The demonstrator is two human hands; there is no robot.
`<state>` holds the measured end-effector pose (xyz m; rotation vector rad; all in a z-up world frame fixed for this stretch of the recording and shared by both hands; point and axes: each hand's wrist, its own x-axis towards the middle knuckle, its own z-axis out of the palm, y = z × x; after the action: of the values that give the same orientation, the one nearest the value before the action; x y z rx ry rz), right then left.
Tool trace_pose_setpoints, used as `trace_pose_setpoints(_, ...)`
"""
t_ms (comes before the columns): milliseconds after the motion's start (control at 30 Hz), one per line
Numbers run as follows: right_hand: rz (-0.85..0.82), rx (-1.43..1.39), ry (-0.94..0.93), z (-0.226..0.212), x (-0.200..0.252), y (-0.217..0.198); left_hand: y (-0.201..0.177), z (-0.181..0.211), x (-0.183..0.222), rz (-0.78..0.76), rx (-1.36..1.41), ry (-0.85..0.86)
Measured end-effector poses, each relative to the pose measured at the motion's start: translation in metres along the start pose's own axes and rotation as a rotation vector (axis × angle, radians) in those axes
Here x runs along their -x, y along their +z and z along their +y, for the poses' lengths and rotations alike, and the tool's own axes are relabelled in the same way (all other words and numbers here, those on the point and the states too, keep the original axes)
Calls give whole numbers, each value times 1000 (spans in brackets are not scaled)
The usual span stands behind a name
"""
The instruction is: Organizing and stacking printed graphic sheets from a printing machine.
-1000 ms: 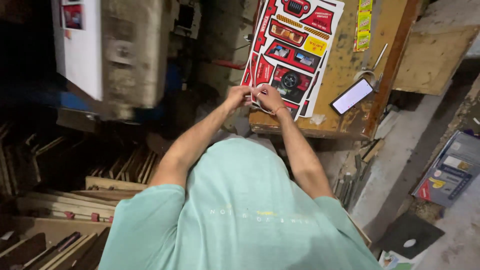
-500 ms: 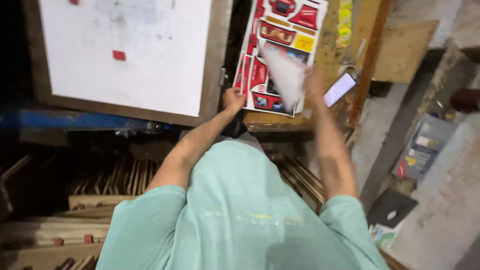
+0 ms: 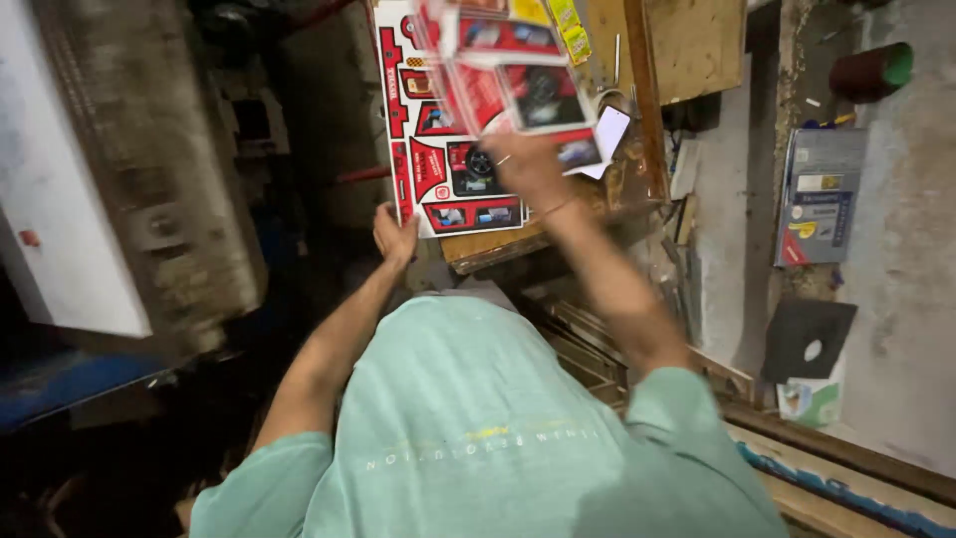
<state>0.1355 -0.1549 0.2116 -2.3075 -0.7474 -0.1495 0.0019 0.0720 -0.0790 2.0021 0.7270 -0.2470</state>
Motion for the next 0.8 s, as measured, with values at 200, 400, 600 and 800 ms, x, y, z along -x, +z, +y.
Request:
trace_pose_setpoints(200,-314,-248,328,-4,94,163,-20,7,9,-227,687,-154)
trace_pose_setpoints(400,-352,-282,372,35,144,155,-7,-57,-3,-236,411,-336)
trace_pose_setpoints(600,-377,-95,440,124,204,165,-28,-56,12,-225,279,-251)
trace_pose_setpoints(800,-409,-147,466,155,219,193,-33,-20,41,-196,379,-364)
